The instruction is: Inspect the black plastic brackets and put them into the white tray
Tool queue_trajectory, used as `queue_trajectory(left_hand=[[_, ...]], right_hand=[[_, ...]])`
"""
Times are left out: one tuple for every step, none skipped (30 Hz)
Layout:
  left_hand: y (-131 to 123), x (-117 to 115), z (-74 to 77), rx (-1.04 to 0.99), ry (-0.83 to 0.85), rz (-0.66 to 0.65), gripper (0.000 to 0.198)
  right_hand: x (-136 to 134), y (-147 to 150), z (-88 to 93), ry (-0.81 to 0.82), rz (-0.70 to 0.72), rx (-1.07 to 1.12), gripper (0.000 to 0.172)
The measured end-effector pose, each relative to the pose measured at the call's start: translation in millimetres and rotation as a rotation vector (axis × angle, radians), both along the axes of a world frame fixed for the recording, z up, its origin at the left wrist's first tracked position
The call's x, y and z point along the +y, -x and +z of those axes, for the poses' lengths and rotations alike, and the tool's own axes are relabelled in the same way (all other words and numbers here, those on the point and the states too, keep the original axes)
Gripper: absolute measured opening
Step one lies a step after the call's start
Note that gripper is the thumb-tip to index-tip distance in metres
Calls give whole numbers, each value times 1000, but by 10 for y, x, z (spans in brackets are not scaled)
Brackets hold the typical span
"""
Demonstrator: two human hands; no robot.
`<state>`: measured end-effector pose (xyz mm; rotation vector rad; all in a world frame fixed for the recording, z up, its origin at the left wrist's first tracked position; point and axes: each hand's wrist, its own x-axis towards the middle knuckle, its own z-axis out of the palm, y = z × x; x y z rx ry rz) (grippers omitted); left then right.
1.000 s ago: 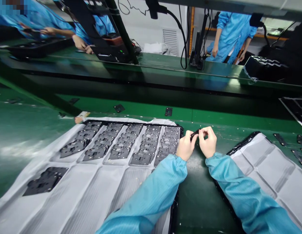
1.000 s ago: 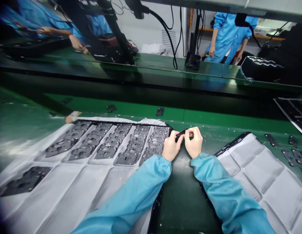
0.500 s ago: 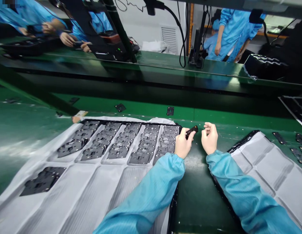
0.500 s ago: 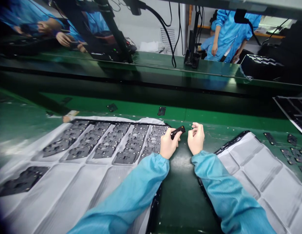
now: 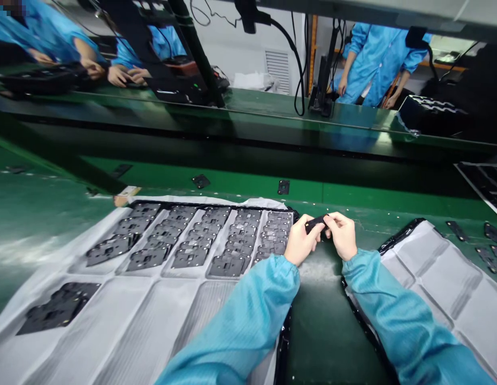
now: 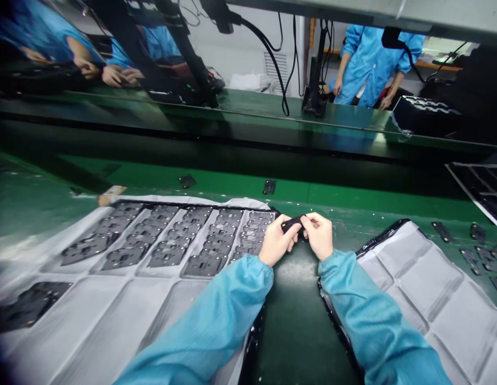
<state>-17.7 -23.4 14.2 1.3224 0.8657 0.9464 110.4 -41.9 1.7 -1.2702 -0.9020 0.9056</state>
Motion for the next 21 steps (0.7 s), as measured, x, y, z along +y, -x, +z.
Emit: queue_trajectory(left_hand=[[0,0,6,-5,9,-11,31],[2,1,10,-7,17,-23,31],[5,1,11,-7,22,-32,31],[8,2,8,-6,24,-39,31],[11,1,1,-5,26,-47,31],[13,0,-10,-4,27,-59,30],[14,-2,-24,-1,26,-74,30],[12,-4,-41,2,25,-90,30],[8,-5,-59,4,23,-102,29],[3,-4,-76,-2,25,-110,29],[-4,1,-90,-21,38,-110,30],[-11,10,-101,-53,63,-102,32],[-16,23,-108,-95,94,-82,36],[-19,40,-110,-141,126,-49,39],[-19,60,-108,-184,155,-7,41],[-15,82,-104,-220,178,41,41],[-9,103,-97,-246,194,89,39],[-2,122,-89,-265,206,132,36],[6,137,-81,-278,217,170,34],[13,148,-72,-286,229,202,33],[18,155,-65,-289,239,232,33]], right_hand=[[-1,1,4,8,-1,5,24],[-4,5,11,18,-2,11,24],[-8,11,20,28,-2,16,24],[-13,18,27,38,-2,19,23],[-18,27,34,46,-4,22,23],[-22,37,38,49,-9,23,23],[-24,47,38,47,-21,22,22],[-24,56,34,42,-38,18,21],[-22,63,27,34,-62,10,20],[-18,67,17,23,-92,-6,19],[-12,70,5,9,-127,-30,18],[-5,70,-7,-7,-164,-57,17],[1,71,-19,-21,-198,-80,16],[6,74,-28,-34,-223,-92,17],[8,80,-35,-44,-237,-92,18],[7,90,-38,-49,-235,-85,20],[3,105,-37,-48,-220,-76,22],[-5,124,-34,-43,-197,-70,24],[-15,145,-29,-35,-172,-70,26],[-26,166,-22,-27,-150,-75,27],[-38,186,-16,-20,-131,-81,27]])
